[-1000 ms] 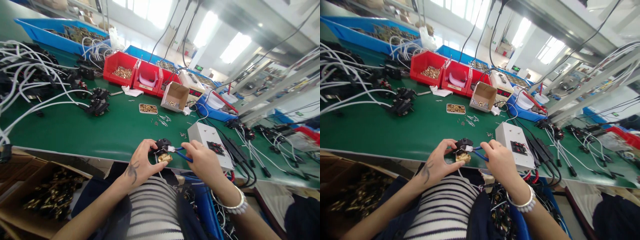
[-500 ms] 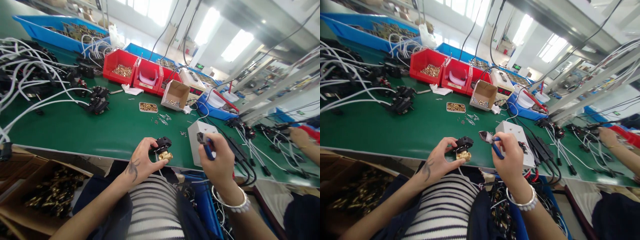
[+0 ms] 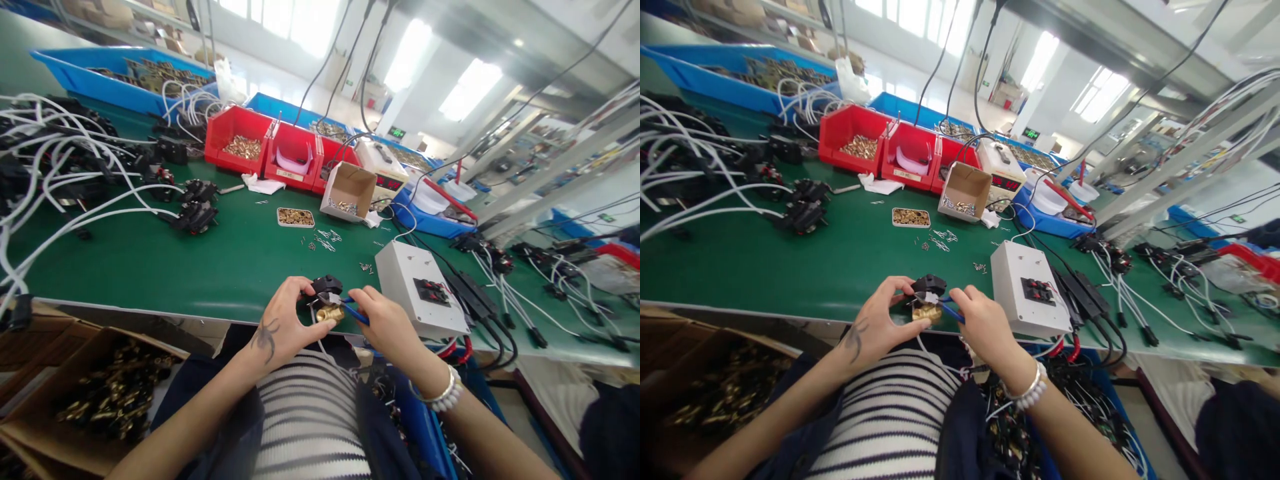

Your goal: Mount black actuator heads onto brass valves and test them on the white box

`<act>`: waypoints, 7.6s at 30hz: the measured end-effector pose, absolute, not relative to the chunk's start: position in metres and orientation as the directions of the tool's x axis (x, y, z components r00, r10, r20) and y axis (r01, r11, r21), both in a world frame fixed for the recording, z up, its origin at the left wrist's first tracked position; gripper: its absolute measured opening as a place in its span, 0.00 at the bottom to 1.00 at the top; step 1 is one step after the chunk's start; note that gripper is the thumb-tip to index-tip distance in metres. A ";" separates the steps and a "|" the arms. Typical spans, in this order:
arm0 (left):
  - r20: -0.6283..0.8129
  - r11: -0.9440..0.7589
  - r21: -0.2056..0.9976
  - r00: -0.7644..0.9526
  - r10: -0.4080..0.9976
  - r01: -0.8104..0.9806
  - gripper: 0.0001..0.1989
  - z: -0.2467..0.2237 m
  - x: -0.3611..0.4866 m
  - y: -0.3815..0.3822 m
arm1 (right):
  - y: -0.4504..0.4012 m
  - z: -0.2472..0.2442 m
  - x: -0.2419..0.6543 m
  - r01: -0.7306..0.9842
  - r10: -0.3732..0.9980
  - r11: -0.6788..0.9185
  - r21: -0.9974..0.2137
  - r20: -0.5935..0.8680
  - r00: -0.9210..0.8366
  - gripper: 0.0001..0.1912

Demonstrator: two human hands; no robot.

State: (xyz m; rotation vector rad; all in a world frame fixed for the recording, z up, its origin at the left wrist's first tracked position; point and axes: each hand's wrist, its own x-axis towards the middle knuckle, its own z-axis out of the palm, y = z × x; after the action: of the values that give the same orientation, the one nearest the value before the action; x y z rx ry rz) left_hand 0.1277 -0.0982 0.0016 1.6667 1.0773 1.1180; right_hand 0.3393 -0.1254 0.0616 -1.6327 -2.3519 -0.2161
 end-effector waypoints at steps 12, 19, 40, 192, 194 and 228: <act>0.260 -0.305 0.934 0.228 0.938 0.188 0.19 0.000 0.129 -0.098 | -0.126 0.049 0.336 0.955 0.972 0.184 -0.232 0.185 -0.142 0.13; 0.326 -0.339 0.921 0.096 0.941 0.194 0.19 -0.005 0.128 -0.104 | -0.123 0.012 0.336 0.933 0.971 -0.011 -0.359 0.217 0.095 0.26; 0.810 -0.848 0.412 0.291 0.509 0.335 0.25 0.058 0.124 -0.131 | -0.157 0.075 0.283 -0.282 0.997 -0.068 -0.957 -0.059 -0.040 0.32; -0.224 0.756 0.416 0.749 0.623 -0.505 0.28 0.075 0.115 -0.141 | -0.029 0.065 0.479 0.640 0.889 -0.167 -0.750 0.167 0.427 0.38; -0.219 0.730 0.451 0.729 0.649 -0.514 0.23 0.076 0.116 -0.142 | -0.030 0.065 0.479 0.643 0.889 -0.157 -0.750 0.176 0.422 0.38; -0.162 0.290 0.859 0.313 0.936 -0.423 0.25 0.082 0.121 -0.154 | -0.039 0.077 0.464 0.626 0.888 -0.174 -0.760 0.154 0.434 0.25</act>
State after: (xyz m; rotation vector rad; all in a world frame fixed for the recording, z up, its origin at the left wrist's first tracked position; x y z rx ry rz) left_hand 0.1207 -0.1542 0.0822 0.8088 0.7736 1.0380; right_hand 0.4635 -0.0389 0.0773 -1.8963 -1.2820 0.4184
